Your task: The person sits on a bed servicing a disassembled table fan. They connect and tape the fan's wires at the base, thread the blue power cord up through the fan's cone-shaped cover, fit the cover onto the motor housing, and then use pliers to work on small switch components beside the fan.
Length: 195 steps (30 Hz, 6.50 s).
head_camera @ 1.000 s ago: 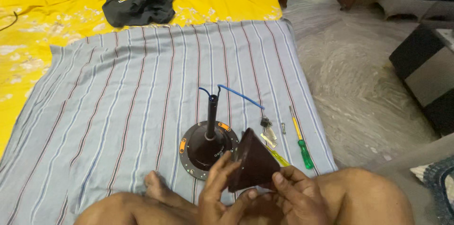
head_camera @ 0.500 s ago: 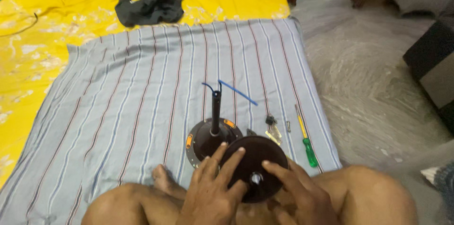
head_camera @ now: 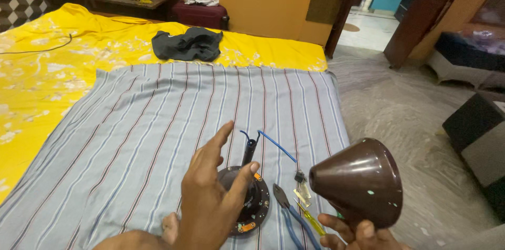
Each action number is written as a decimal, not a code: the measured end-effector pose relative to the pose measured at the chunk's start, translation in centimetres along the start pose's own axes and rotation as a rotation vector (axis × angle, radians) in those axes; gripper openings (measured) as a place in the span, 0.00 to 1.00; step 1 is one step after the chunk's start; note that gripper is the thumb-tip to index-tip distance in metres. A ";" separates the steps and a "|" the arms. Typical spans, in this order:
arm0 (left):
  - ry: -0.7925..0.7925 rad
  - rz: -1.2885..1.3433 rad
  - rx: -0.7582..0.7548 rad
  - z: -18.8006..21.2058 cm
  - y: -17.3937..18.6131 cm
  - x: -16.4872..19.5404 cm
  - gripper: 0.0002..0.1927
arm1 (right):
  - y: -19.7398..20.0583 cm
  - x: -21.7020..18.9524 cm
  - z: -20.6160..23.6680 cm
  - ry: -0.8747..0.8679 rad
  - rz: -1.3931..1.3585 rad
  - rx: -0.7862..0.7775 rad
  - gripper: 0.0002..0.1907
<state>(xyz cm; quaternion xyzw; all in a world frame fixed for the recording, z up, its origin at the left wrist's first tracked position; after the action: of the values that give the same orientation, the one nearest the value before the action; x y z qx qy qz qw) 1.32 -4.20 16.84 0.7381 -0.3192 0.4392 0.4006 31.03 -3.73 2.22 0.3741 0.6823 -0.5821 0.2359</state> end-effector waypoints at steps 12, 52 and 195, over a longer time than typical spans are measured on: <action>-0.146 0.111 -0.123 -1.1 -1.6 2.2 0.24 | -3.9 0.8 -0.7 0.072 -0.106 -0.192 0.30; 0.140 0.181 -0.415 -5.1 -3.9 -2.1 0.11 | -17.9 -6.8 -3.7 0.560 1.234 -0.328 0.12; 0.061 0.246 -0.353 -4.4 -2.4 -8.9 0.24 | -17.9 6.7 -11.1 0.183 0.911 -0.442 0.26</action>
<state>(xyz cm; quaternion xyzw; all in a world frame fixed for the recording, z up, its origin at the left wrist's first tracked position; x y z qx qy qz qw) -2.05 1.84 9.36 0.5983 -0.4664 0.4444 0.4764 14.20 7.86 10.59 0.6241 0.5747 -0.2270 0.4782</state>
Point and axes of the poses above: each hand's wrist, its own z-axis away from the middle knuckle, its own y-axis out of the back of the hand, x = y × z, the point moved 2 cm from there along -z, towards the middle knuckle, and after that the axes turned 14 degrees about y, right-handed, at the moved point
